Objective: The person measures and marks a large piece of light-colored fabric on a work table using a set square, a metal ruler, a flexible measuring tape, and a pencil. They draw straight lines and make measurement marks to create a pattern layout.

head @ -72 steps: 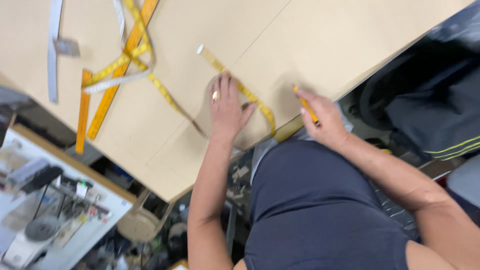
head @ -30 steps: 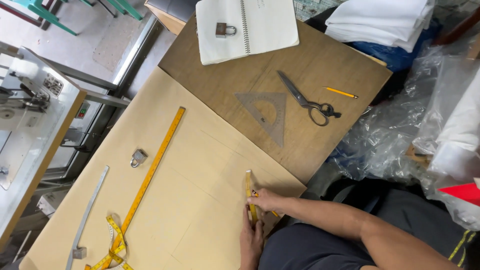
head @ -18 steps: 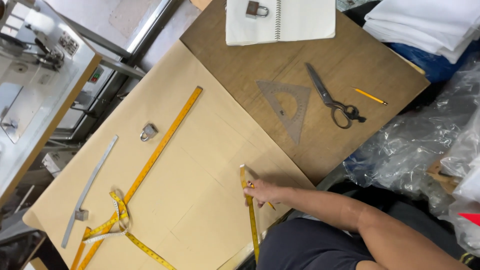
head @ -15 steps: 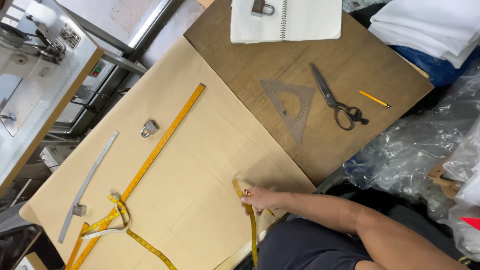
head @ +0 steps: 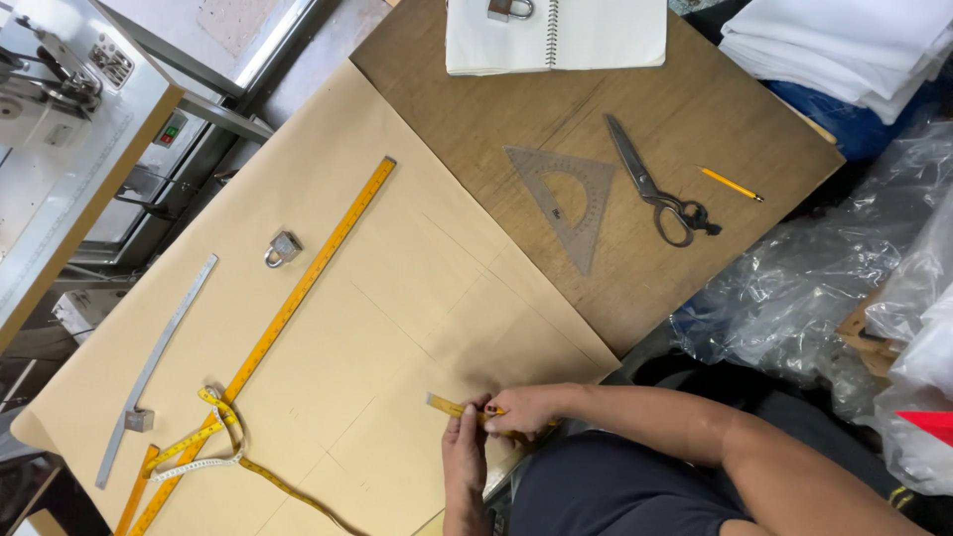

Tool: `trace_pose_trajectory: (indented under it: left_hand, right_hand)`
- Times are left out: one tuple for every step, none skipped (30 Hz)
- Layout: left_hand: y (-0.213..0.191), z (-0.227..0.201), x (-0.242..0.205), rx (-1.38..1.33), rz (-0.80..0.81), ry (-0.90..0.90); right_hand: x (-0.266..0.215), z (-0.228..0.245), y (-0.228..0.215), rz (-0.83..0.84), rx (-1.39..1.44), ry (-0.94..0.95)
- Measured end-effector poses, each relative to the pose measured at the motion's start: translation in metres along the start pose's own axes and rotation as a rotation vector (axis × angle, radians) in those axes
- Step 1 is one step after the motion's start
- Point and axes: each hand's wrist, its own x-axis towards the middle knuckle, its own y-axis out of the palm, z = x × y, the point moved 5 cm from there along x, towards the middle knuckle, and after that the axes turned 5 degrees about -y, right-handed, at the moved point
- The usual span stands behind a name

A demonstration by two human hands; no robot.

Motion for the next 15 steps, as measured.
trace_pose_trajectory:
  left_hand:
    - [-0.002, -0.004, 0.005, 0.067, -0.005, 0.041]
    - [-0.004, -0.009, 0.01, 0.133, -0.011, 0.083]
    - [-0.007, -0.02, 0.014, 0.131, -0.025, 0.084]
    - [-0.011, -0.034, 0.017, 0.311, -0.055, 0.138]
    - [-0.026, -0.041, 0.009, 0.476, -0.117, 0.184]
    - [-0.035, -0.046, 0.012, 0.461, -0.163, 0.176]
    - [-0.043, -0.053, 0.013, 0.524, -0.184, 0.19]
    - [-0.054, -0.061, 0.015, 0.587, -0.205, 0.201]
    - [-0.062, -0.069, 0.014, 0.555, -0.27, 0.192]
    - [-0.069, -0.079, 0.014, 0.679, -0.267, 0.231]
    - [-0.079, -0.09, 0.014, 0.806, -0.253, 0.263]
    - [-0.101, -0.093, 0.015, 0.777, -0.309, 0.247]
    - [-0.114, -0.098, 0.023, 0.892, -0.328, 0.294]
    - [-0.127, -0.103, 0.031, 1.008, -0.346, 0.337]
    - [-0.151, -0.103, 0.043, 1.001, -0.361, 0.332]
  right_hand:
    - [0.001, -0.016, -0.005, -0.029, -0.028, 0.029]
    - [0.004, -0.032, -0.01, -0.057, -0.057, 0.057]
    - [-0.013, -0.027, -0.015, -0.043, -0.056, 0.054]
    - [-0.028, -0.024, -0.021, -0.082, -0.032, 0.087]
    - [-0.04, -0.023, -0.018, -0.087, -0.016, 0.125]
    - [-0.049, -0.032, -0.016, -0.039, -0.024, 0.127]
    - [-0.057, -0.04, -0.022, -0.076, -0.062, 0.145]
    - [-0.063, -0.046, -0.031, -0.113, -0.102, 0.16]
    - [-0.073, -0.043, -0.026, -0.045, -0.127, 0.161]
    - [-0.082, -0.04, -0.028, -0.09, -0.122, 0.209]
    - [-0.091, -0.036, -0.029, -0.146, -0.117, 0.257]
    - [-0.09, -0.032, -0.016, -0.088, -0.144, 0.26]
    - [-0.093, -0.033, -0.01, -0.142, -0.122, 0.323]
    - [-0.096, -0.034, -0.008, -0.198, -0.103, 0.385]
    - [-0.091, -0.038, -0.002, -0.184, -0.112, 0.384]
